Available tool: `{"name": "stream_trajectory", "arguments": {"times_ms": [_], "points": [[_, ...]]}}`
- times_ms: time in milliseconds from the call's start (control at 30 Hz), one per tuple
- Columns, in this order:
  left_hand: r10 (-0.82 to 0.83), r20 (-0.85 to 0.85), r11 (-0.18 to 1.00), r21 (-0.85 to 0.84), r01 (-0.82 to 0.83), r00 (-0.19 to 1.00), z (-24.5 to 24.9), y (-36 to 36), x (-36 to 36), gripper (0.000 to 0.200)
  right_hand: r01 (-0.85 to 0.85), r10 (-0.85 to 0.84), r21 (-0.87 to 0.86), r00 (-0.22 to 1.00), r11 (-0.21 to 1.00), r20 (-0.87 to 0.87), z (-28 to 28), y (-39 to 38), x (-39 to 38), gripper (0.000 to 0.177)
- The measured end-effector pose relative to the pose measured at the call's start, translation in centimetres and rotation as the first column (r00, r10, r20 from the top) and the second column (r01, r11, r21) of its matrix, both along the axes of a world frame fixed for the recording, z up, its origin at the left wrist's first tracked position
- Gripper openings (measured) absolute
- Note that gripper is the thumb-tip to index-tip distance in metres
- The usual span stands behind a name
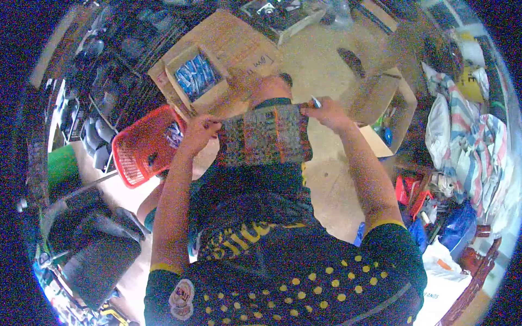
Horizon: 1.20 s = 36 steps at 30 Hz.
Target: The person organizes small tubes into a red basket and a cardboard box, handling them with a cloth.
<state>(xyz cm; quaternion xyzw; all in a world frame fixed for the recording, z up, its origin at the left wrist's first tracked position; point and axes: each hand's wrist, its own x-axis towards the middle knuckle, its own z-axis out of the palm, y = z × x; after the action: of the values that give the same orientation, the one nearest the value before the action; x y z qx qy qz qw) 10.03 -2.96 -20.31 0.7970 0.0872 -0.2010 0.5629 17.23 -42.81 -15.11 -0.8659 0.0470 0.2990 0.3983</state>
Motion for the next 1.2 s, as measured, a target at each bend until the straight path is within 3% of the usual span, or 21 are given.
{"name": "stream_trajectory", "arguments": {"times_ms": [167, 267, 367, 433, 567, 667, 733, 867, 1067, 1133, 1200], "points": [[-0.091, -0.202, 0.988, -0.145, 0.062, 0.975, -1.6, -0.3, 0.6, 0.024, -0.034, 0.046, 0.092, 0.99, 0.995, -0.132, -1.7, 0.3, -0.4, 0.025], [-0.087, -0.368, 0.974, -0.228, 0.0, 0.926, -1.6, -1.7, 0.7, 0.029, 0.022, 0.02, 0.297, 0.99, 0.955, -0.139, -1.9, 0.9, -0.8, 0.026], [-0.046, -0.446, 0.95, -0.296, -0.099, 0.894, -0.8, -2.9, 0.3, 0.03, 0.101, -0.009, 0.344, 0.965, 0.933, -0.261, -1.2, 1.2, -0.6, 0.029], [-0.068, -0.47, 0.941, -0.324, -0.101, 0.88, -1.1, -3.4, 0.1, 0.028, 0.079, -0.011, 0.277, 0.971, 0.958, -0.241, -1.2, 0.9, -0.8, 0.032], [-0.057, -0.464, 0.92, -0.369, -0.134, 0.884, -3.1, -2.9, -0.1, 0.026, -0.023, 0.044, 0.126, 0.985, 0.992, -0.168, -0.9, 1.2, -1.3, 0.036], [-0.01, -0.41, 0.863, -0.464, -0.2, 0.912, -4.1, -2.6, -0.3, 0.022, 0.043, -0.013, 0.234, 0.992, 0.971, -0.127, -1.0, 1.3, -1.6, 0.033], [-0.039, -0.38, 0.816, -0.546, -0.19, 0.924, -4.2, -2.3, 0.0, 0.02, 0.038, -0.019, 0.221, 0.996, 0.975, -0.085, -0.9, 1.5, -1.4, 0.031], [-0.086, -0.383, 0.823, -0.548, -0.151, 0.92, -3.5, -2.4, 0.1, 0.017, 0.043, -0.048, 0.199, 0.999, 0.979, 0.022, -1.9, 1.1, -1.5, 0.025], [-0.042, -0.35, 0.731, -0.649, -0.21, 0.936, -3.8, -2.0, -0.3, 0.017, 0.157, -0.075, 0.434, 0.977, 0.887, -0.2, -1.5, -0.6, -1.8, 0.017], [-0.052, -0.365, 0.698, -0.679, -0.227, 0.93, -3.2, -1.9, -0.2, 0.017, 0.154, -0.08, 0.419, 0.978, 0.895, -0.191, -2.3, -0.8, -2.0, 0.02], [-0.043, -0.37, 0.761, -0.614, -0.21, 0.928, -2.8, -1.9, 0.2, 0.018, 0.206, -0.116, 0.433, 0.967, 0.878, -0.225, -3.0, -0.7, -2.1, 0.021]]}}
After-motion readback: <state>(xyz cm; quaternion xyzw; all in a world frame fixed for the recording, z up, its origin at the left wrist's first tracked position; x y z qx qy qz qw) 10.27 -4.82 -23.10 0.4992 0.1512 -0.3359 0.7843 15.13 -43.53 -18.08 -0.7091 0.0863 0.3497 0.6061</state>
